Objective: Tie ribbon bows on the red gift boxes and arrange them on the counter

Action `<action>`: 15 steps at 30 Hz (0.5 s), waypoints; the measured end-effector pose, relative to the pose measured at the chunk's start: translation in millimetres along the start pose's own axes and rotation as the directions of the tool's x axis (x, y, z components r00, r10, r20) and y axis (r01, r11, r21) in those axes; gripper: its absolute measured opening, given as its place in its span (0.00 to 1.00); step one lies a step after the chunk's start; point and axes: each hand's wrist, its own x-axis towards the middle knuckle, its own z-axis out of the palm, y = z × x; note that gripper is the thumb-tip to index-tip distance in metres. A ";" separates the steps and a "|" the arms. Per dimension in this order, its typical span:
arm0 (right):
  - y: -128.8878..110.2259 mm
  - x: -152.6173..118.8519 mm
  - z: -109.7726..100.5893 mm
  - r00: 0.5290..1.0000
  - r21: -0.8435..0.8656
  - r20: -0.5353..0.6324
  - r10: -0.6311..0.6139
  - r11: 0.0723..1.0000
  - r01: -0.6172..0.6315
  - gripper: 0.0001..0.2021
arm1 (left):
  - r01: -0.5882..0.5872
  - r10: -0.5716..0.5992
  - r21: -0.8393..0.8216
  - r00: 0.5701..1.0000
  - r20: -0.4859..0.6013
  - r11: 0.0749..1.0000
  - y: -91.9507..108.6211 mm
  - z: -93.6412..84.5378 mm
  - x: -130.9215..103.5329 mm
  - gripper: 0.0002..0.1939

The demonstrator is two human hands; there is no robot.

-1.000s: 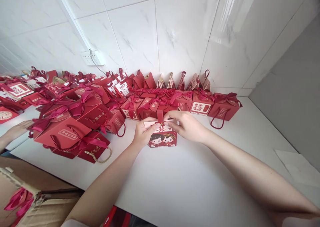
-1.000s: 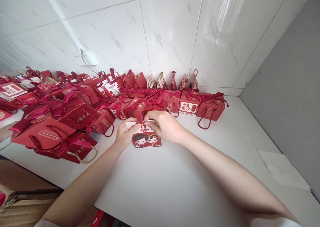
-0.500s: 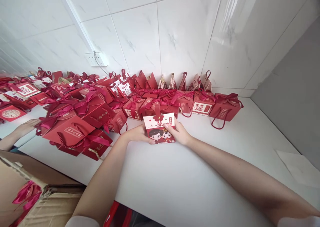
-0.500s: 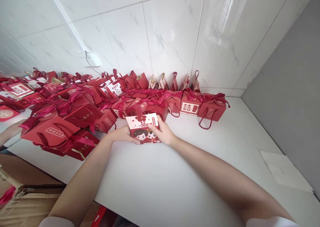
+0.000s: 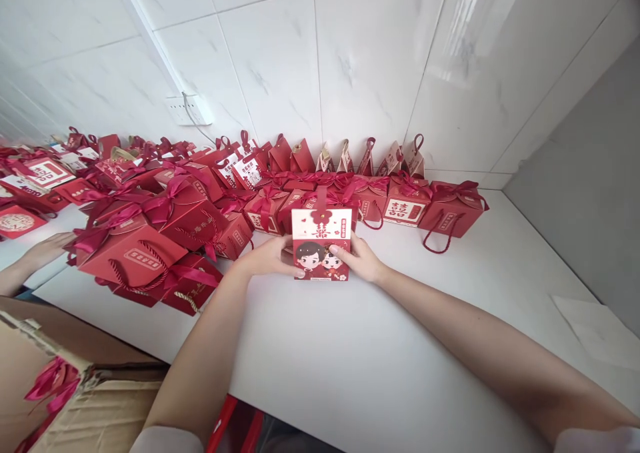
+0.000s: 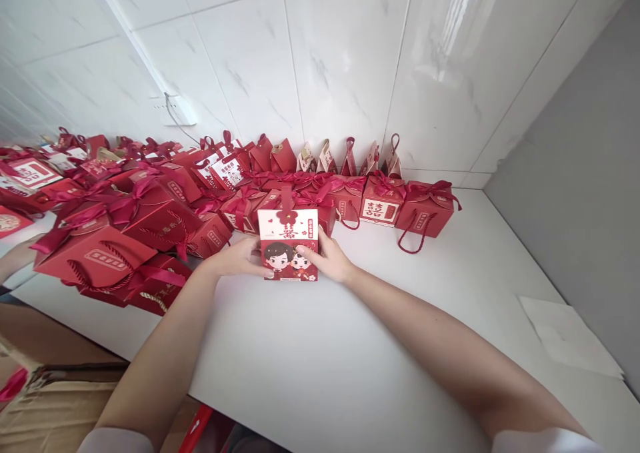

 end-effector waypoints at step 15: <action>-18.0 -10.1 18.2 0.943 -0.106 -0.207 -0.259 0.965 0.242 0.28 | -0.395 0.085 -0.223 0.628 -0.774 0.891 5.7 52.9 33.0 0.26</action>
